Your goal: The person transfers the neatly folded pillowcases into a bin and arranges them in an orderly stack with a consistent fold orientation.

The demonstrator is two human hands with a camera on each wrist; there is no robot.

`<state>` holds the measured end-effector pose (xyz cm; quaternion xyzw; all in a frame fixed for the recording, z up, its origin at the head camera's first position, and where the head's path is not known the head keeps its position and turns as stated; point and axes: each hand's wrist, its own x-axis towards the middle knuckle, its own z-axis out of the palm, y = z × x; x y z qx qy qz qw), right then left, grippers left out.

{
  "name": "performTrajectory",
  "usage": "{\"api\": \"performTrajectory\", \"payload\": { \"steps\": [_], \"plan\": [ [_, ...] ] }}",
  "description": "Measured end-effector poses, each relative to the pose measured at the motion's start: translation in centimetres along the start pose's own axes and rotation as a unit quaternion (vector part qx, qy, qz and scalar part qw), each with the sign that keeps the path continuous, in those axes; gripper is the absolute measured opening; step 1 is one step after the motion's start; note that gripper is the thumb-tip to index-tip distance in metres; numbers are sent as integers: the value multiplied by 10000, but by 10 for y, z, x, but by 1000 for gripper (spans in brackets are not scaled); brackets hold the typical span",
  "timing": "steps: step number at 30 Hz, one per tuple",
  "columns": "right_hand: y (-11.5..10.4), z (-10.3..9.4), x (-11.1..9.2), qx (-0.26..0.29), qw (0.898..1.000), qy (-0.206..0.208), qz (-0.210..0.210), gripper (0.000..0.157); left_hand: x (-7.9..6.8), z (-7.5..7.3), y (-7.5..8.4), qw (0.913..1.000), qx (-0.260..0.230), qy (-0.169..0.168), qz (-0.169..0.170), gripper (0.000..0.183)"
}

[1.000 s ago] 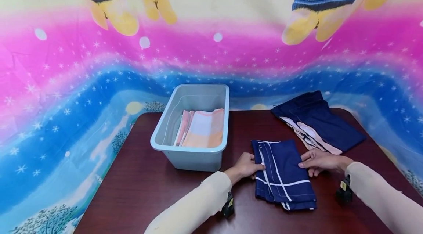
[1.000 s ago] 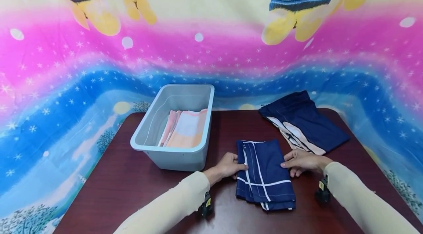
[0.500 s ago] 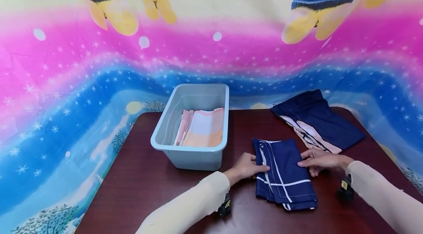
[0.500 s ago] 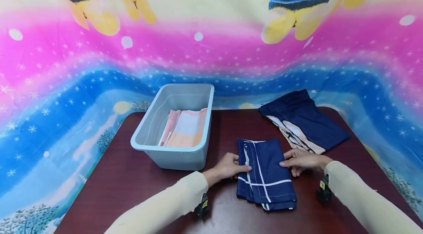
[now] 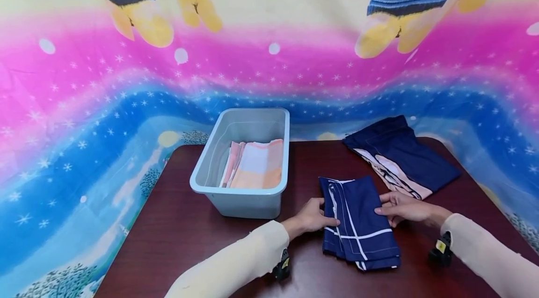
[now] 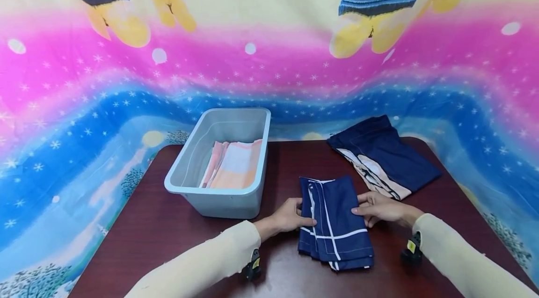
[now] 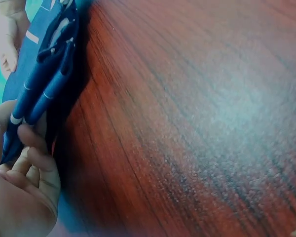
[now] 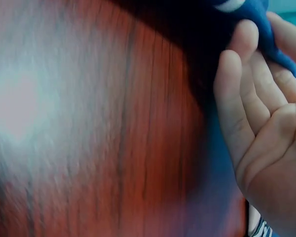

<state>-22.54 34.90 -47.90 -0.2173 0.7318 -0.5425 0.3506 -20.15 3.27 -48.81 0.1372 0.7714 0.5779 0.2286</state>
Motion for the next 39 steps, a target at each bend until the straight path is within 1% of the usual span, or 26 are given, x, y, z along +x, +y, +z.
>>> {"api": "performTrajectory", "payload": {
  "steps": [3, 9, 14, 17, 20, 22, 26, 29, 30, 32, 35, 37, 39],
  "plan": [
    [-4, 2, -1, -45, 9999, 73, -75, 41, -2, -2, 3, 10000, -29, 47, 56, 43],
    [-14, 4, -4, -152, 9993, 267, -210, 42, -7, -7, 13, 9996, -65, 221, 146, 60],
    [-26, 7, -6, -186, 9991, 340, -147, 45, -12, -11, 21, 9993, -115, 338, 77, 69],
    [-33, 10, -7, -280, 9986, 432, -154, 47, -16, -14, 26, 9990, 0, 450, 21, 77],
    [-40, 12, -8, -361, 9980, 484, -172, 48, -19, -17, 30, 9990, 30, 436, -19, 79],
    [-44, 14, -9, -353, 9981, 480, -131, 49, -21, -18, 32, 9992, -48, 389, -25, 76],
    [-51, 18, -13, -381, 9974, 606, 108, 51, -26, -18, 37, 9993, -199, 327, -28, 69],
    [-56, 21, -16, -457, 9954, 780, 304, 53, -29, -18, 42, 9992, -220, 335, -15, 70],
    [-58, 22, -17, -475, 9950, 822, 310, 54, -30, -19, 44, 9992, -220, 330, 0, 71],
    [-64, 24, -18, -525, 9933, 967, 362, 62, -31, -21, 49, 9992, -155, 359, 34, 73],
    [-72, 25, -19, -593, 9915, 1094, 388, 67, -32, -24, 57, 9989, 31, 458, 25, 75],
    [-75, 25, -20, -656, 9910, 1111, 350, 64, -33, -26, 61, 9984, 177, 531, 19, 75],
    [-78, 25, -21, -667, 9915, 1075, 301, 55, -33, -27, 65, 9982, 242, 551, 20, 74]
  ]
}}
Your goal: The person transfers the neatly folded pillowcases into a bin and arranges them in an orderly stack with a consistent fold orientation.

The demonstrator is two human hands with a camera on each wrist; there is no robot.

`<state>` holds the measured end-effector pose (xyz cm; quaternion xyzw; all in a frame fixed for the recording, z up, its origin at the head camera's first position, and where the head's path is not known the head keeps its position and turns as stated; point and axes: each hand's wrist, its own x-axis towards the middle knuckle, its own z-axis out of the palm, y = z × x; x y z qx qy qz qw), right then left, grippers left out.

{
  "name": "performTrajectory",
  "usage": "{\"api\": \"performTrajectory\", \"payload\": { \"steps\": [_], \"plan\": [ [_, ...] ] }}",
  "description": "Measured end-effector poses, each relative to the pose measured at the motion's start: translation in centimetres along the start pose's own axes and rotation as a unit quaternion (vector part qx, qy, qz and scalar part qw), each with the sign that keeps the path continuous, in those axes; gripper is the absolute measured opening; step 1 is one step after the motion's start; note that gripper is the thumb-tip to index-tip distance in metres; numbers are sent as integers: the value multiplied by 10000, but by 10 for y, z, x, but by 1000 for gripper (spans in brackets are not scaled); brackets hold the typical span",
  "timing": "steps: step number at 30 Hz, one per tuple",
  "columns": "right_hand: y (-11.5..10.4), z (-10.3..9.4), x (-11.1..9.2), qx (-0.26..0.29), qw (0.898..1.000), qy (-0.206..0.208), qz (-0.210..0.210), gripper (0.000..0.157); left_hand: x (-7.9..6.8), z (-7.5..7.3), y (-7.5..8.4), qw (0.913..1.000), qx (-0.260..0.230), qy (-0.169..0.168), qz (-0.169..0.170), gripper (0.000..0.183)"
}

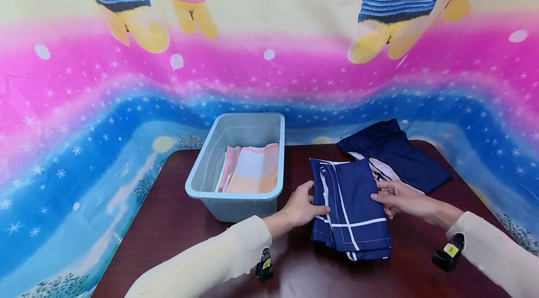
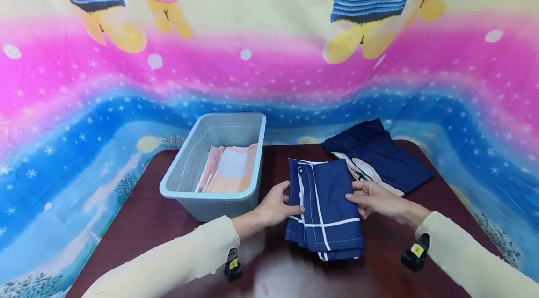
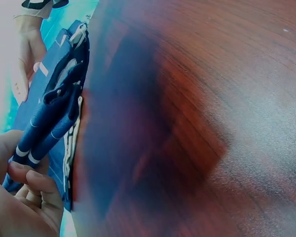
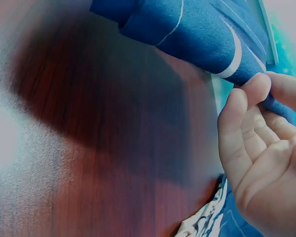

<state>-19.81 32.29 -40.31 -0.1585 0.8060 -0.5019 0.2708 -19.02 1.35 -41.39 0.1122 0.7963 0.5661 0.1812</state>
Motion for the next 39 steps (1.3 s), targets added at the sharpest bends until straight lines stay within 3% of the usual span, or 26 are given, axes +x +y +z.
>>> {"api": "performTrajectory", "payload": {
  "steps": [3, 10, 15, 22, 29, 39],
  "plan": [
    [-3, -1, 0, -9, 10000, 12, -60, 53, -1, -1, 3, 10000, -45, -45, 45, 69],
    [-10, -3, -1, 89, 9996, 185, 184, 72, -3, -2, 7, 9997, -222, -42, -4, 66],
    [-13, -5, -1, 150, 9994, 222, 222, 72, -5, -1, 10, 9997, -256, -21, -32, 68],
    [-20, -8, -2, 159, 9992, 234, 281, 70, -9, -3, 16, 9999, -59, 103, 32, 60],
    [-34, -10, 1, 194, 9997, 108, 139, 66, -14, -10, 25, 9983, 470, 330, 137, 58],
    [-49, -12, -3, 366, 9993, 21, 121, 68, -17, -17, 39, 9982, 501, 249, 210, 58]
  ]
}}
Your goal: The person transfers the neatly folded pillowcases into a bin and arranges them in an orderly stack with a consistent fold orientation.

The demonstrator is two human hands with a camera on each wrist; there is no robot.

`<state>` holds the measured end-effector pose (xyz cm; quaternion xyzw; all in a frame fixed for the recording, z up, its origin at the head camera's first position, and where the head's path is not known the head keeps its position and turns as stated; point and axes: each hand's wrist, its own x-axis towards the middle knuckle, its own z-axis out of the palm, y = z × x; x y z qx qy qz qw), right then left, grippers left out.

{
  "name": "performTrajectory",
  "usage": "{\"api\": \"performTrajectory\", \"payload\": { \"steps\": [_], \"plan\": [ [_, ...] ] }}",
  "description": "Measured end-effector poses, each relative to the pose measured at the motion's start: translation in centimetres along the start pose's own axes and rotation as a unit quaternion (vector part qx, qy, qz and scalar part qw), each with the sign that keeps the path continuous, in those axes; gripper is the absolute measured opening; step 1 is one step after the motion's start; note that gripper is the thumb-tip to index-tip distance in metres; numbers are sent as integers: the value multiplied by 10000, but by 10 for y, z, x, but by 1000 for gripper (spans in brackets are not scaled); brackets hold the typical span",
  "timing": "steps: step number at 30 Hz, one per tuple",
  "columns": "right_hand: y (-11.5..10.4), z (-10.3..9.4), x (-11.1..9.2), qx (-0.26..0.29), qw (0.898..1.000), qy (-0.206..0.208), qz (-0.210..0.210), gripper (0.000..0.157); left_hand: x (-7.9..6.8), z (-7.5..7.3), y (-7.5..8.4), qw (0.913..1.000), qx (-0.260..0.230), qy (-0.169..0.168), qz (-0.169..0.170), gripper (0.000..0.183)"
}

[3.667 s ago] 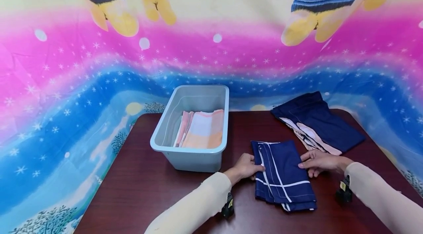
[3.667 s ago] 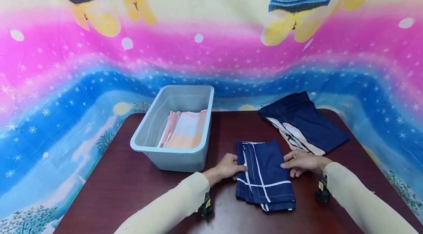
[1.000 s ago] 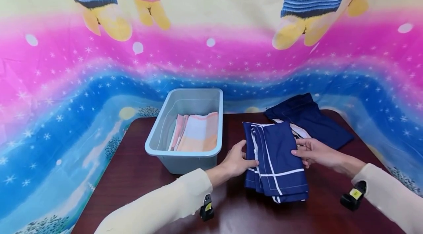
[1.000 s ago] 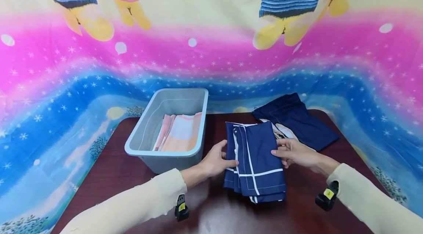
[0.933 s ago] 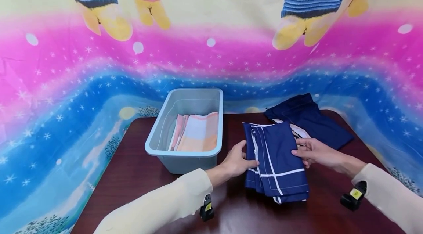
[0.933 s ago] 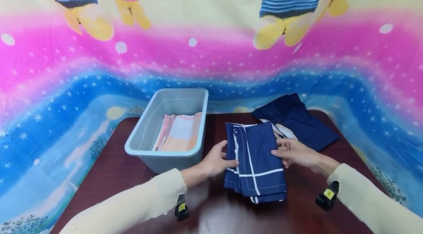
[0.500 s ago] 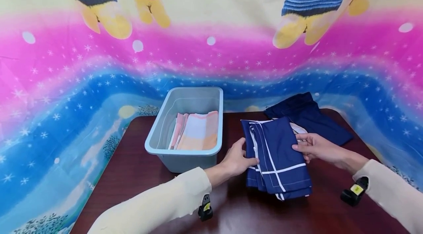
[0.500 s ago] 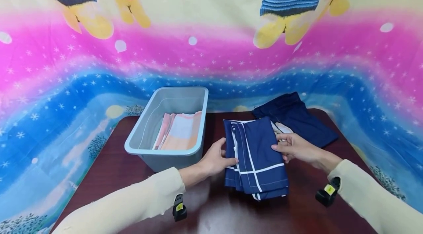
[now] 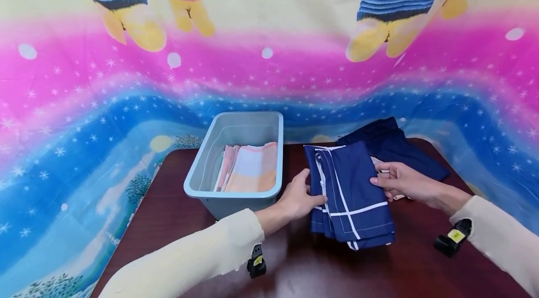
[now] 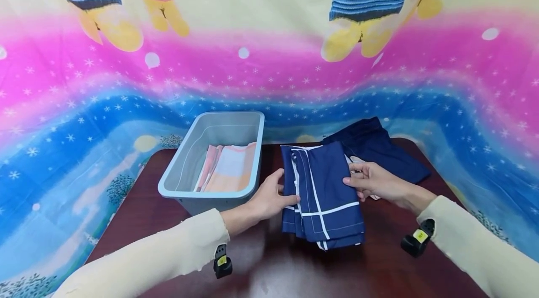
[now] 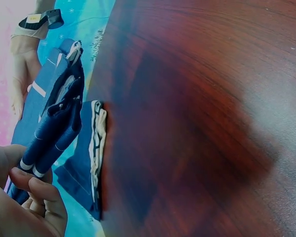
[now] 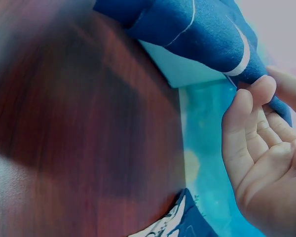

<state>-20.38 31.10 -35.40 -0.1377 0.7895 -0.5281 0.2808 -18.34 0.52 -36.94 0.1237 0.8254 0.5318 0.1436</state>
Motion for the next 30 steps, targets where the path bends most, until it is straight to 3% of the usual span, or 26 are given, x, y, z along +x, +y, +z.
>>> {"api": "performTrajectory", "payload": {
  "steps": [5, 15, 21, 25, 30],
  "plan": [
    [-8, -2, -2, 66, 10000, -35, -49, 72, -1, -4, 8, 10000, -62, 17, -30, 57],
    [-27, -1, -8, 109, 9992, 3, -396, 59, -7, -20, 26, 9992, -370, -133, -26, 64],
    [-36, 4, -10, 394, 9984, 39, -413, 65, -9, -36, 36, 9979, -484, -394, -146, 70],
    [-40, 10, -9, 467, 9981, 136, -385, 67, -7, -46, 40, 9965, -610, -562, -121, 61],
    [-45, 21, -4, 477, 9973, 372, -425, 69, -7, -56, 41, 9971, -504, -555, -104, 62]
  ]
}}
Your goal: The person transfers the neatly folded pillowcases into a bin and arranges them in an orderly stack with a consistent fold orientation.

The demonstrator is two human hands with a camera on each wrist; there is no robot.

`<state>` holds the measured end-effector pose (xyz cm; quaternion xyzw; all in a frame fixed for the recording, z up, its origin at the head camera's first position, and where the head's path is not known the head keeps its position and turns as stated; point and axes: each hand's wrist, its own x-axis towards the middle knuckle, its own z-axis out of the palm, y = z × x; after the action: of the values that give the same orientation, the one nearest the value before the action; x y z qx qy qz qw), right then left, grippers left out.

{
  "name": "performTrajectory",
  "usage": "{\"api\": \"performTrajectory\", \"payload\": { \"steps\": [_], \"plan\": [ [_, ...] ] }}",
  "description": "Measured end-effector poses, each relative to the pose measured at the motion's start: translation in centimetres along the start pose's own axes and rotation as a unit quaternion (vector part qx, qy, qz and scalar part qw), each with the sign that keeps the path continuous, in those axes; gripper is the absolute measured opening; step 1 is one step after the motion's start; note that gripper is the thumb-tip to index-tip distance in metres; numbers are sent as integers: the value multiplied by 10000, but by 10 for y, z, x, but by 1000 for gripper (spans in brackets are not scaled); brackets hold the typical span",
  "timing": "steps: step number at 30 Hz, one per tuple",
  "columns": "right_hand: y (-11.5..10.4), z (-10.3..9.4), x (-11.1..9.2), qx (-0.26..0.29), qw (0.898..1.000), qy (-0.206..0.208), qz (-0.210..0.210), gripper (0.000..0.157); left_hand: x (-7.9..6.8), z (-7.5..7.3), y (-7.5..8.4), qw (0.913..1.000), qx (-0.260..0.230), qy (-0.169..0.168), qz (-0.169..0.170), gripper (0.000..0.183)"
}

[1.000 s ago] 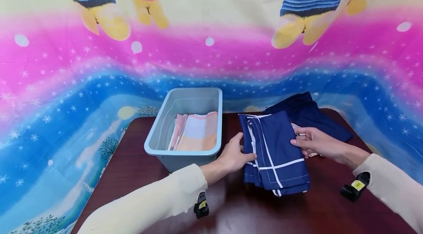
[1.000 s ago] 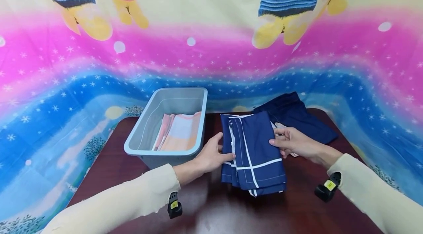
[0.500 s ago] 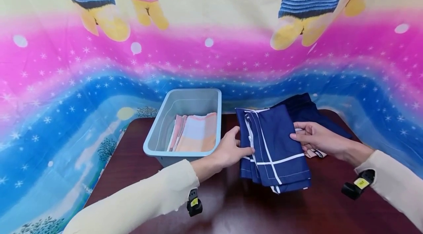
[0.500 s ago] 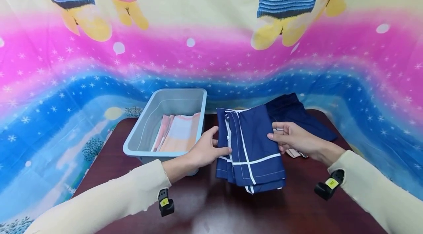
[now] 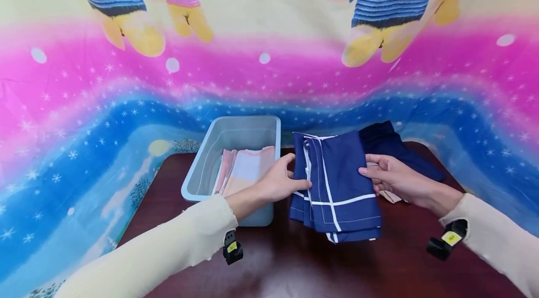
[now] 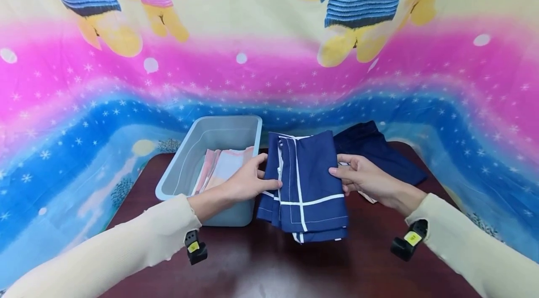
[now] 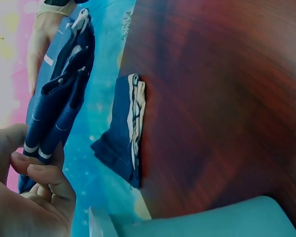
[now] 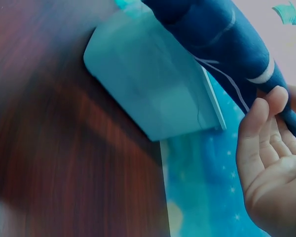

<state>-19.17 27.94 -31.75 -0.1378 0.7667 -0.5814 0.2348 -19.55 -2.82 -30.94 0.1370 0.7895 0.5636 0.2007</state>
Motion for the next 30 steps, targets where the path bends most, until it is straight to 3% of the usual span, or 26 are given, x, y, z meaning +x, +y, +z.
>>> {"api": "performTrajectory", "payload": {
  "steps": [8, 14, 30],
  "plan": [
    [-5, 17, 14, 286, 9994, 32, -175, 64, -6, -22, 1, 9998, -131, -57, -99, 73],
    [-11, 28, 27, 472, 9987, 79, -175, 59, -13, -44, 1, 9989, -347, -297, 43, 60],
    [-19, 50, 53, 626, 9979, 36, -148, 59, -21, -79, -8, 9994, 336, 14, -44, 57]
  ]
}}
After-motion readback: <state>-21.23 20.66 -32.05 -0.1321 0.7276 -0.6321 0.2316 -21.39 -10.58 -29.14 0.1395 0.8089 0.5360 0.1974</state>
